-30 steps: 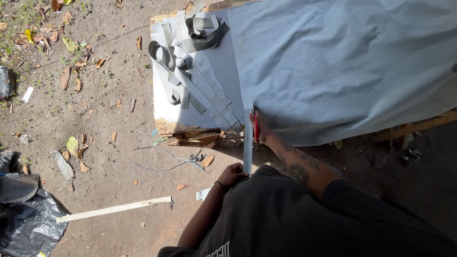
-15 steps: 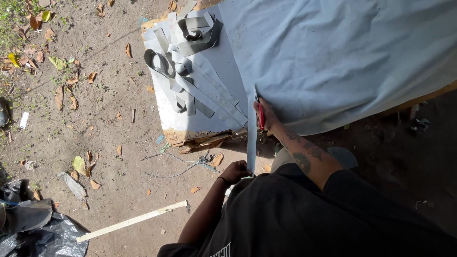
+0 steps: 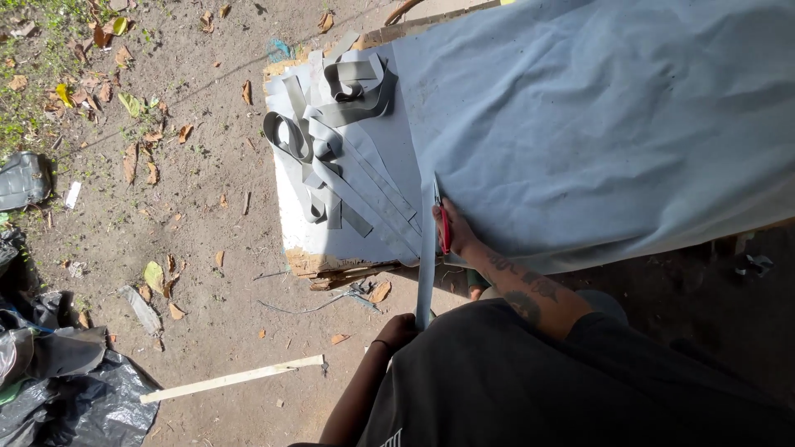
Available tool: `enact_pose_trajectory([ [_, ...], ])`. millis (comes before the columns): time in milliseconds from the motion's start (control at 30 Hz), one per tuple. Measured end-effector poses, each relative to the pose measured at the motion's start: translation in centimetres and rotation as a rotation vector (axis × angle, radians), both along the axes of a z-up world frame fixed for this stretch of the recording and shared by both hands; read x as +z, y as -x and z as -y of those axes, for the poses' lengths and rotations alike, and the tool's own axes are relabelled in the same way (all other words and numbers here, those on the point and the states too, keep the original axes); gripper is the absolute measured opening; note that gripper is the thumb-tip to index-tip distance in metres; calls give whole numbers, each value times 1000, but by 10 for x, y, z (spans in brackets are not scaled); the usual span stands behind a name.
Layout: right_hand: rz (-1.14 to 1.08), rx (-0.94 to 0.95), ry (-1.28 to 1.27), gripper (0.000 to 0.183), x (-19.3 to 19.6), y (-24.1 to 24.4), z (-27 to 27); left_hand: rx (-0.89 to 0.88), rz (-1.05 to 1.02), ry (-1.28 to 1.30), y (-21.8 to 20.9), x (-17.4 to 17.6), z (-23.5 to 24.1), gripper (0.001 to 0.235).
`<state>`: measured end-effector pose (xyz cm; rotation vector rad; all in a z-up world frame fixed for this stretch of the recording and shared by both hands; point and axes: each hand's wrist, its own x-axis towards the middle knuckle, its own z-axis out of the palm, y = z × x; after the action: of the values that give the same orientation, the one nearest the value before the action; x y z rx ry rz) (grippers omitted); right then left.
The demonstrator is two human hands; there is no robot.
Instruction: Cutting grey fabric into strips using scissors on a workbench.
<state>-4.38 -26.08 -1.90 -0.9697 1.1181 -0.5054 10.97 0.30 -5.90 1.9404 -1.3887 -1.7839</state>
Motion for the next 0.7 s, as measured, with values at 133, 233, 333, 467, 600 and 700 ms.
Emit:
enact_pose_trajectory([
  [133, 17, 0, -42, 84, -13, -5, 14, 50, 9, -65, 11, 0, 1, 33],
  [233, 4, 30, -2, 81, -28, -9, 26, 46, 51, -86, 12, -1, 3, 28],
  [333, -67, 60, 39, 86, -1, -4, 30, 73, 78, -123, 14, 2, 7, 25],
  [467, -21, 38, 1, 85, -3, -7, 36, 47, 129, -123, 13, 6, 8, 26],
  [600, -5, 57, 4, 83, -18, -10, 54, -12, 178, -103, 18, 0, 14, 26],
  [700, -19, 20, 19, 79, -5, -13, 60, -9, 204, -105, 18, 3, 14, 28],
])
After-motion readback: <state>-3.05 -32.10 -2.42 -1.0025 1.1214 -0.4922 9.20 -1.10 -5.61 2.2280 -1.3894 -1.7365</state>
